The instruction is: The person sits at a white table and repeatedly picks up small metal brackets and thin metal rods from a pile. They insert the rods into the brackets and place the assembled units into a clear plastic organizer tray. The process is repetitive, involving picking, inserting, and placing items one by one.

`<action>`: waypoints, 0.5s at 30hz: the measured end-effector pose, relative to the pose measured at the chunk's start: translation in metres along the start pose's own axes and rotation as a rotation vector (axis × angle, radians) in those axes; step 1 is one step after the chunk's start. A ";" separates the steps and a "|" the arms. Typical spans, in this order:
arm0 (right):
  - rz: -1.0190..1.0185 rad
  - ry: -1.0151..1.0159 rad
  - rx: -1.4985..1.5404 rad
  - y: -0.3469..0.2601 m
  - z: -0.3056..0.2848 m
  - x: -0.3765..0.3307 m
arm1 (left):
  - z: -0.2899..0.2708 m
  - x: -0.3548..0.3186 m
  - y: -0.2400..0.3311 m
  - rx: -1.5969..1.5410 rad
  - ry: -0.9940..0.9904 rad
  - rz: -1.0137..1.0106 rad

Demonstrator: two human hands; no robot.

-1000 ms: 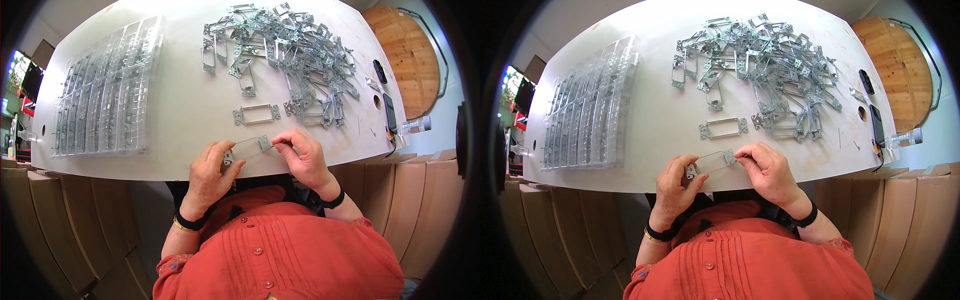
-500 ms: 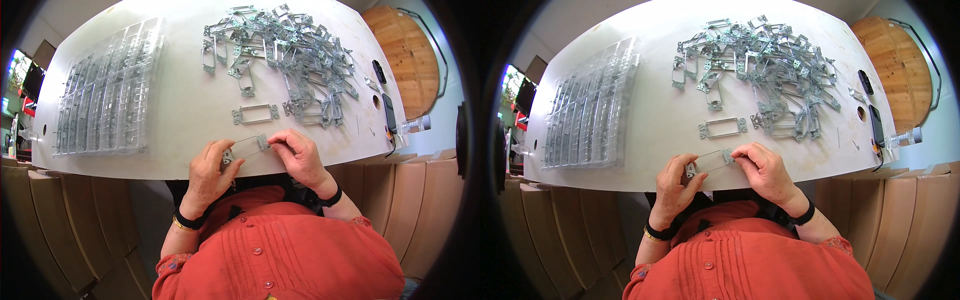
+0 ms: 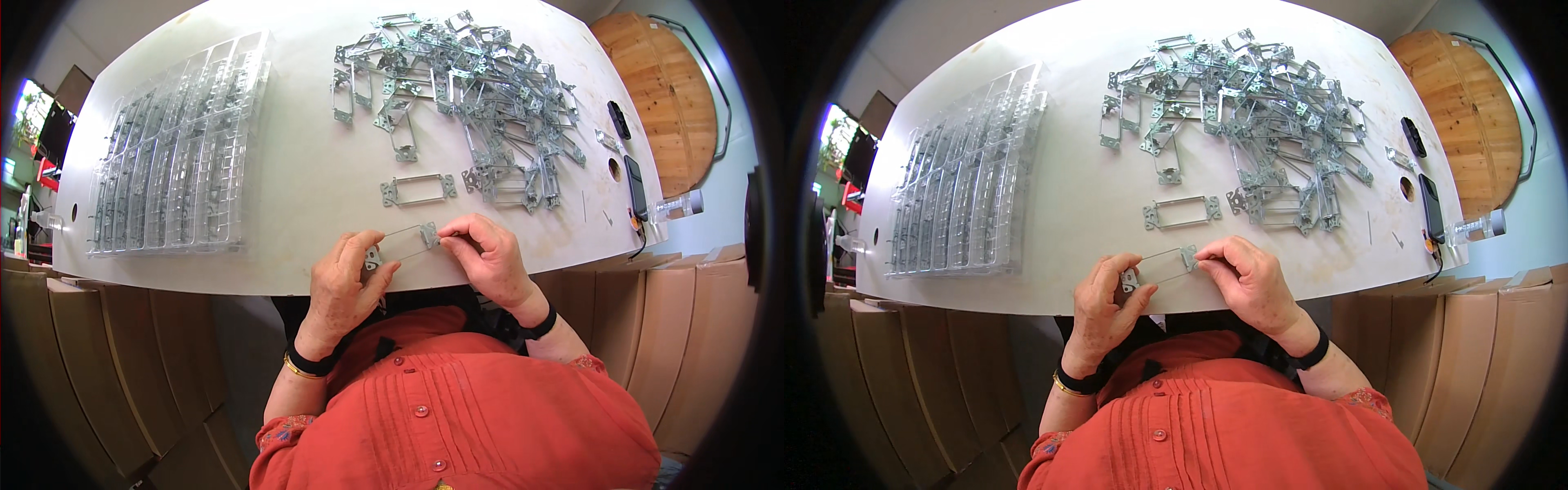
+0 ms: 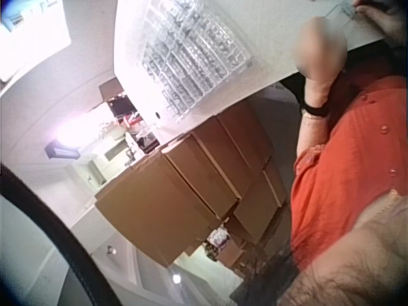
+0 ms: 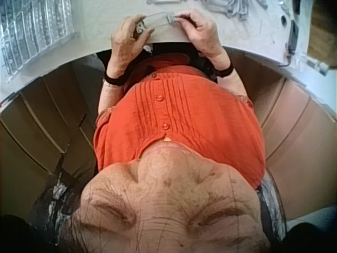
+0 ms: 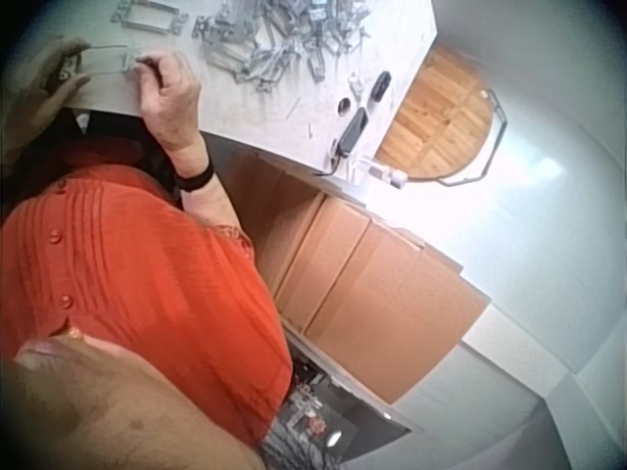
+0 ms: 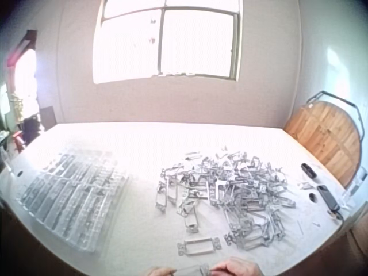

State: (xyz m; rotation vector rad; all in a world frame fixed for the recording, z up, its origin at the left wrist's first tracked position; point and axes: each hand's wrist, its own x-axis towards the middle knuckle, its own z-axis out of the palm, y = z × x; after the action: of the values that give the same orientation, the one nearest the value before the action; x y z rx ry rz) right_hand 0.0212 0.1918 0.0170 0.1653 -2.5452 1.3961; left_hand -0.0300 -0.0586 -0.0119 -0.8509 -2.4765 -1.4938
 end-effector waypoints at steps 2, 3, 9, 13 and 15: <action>0.026 0.000 -0.003 -0.001 0.000 -0.001 | 0.000 0.000 0.000 0.000 -0.003 -0.005; 0.029 -0.001 -0.007 0.000 0.000 -0.001 | 0.000 0.000 0.000 0.003 -0.004 -0.005; 0.028 -0.013 -0.048 -0.001 -0.003 0.000 | 0.000 0.001 0.000 -0.001 -0.003 0.004; -0.062 0.035 -0.008 0.006 0.002 0.000 | -0.001 0.002 0.000 -0.001 -0.011 0.005; -0.062 0.037 -0.020 0.003 0.002 0.002 | -0.001 0.002 -0.001 0.000 0.007 0.023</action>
State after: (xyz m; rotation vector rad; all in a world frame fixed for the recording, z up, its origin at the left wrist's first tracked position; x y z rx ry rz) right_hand 0.0179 0.1917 0.0138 0.2110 -2.5012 1.3375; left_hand -0.0322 -0.0587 -0.0117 -0.8700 -2.4531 -1.4871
